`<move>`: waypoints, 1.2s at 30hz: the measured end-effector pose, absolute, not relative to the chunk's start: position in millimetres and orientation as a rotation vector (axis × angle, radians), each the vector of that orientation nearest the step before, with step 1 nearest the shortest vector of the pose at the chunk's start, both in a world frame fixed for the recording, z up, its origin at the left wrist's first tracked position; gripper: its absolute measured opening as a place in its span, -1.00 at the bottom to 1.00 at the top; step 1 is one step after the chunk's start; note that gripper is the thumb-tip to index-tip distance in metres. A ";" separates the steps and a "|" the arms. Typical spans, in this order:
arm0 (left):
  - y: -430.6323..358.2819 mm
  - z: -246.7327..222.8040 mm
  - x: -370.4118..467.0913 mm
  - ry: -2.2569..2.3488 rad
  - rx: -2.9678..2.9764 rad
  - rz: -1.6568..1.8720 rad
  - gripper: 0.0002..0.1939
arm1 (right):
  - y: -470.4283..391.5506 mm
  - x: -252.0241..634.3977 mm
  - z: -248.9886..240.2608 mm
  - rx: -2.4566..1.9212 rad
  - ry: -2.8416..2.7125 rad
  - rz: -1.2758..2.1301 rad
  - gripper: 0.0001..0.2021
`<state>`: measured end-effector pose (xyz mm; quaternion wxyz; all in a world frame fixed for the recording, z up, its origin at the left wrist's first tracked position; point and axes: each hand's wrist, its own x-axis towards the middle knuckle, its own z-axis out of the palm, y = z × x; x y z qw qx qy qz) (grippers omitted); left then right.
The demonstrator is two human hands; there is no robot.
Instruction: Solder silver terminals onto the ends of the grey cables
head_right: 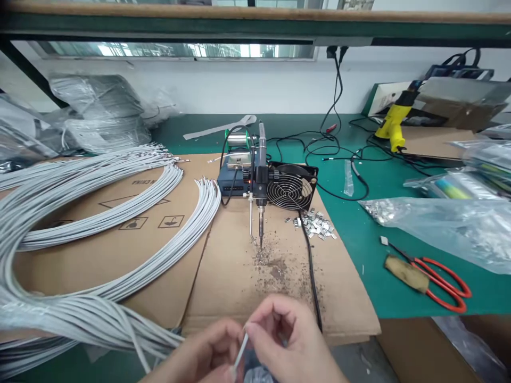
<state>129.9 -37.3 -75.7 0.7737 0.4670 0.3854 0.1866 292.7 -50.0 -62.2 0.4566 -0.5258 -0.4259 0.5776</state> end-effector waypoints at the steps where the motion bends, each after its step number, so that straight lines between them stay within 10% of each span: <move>1: -36.1 -72.3 136.8 0.811 0.949 0.447 -0.47 | -49.9 293.4 -62.3 -1.291 -1.042 1.425 -0.76; 36: -32.2 -72.2 142.6 1.066 1.925 1.156 -0.89 | -43.7 302.6 -63.2 -1.339 -1.217 1.380 -0.88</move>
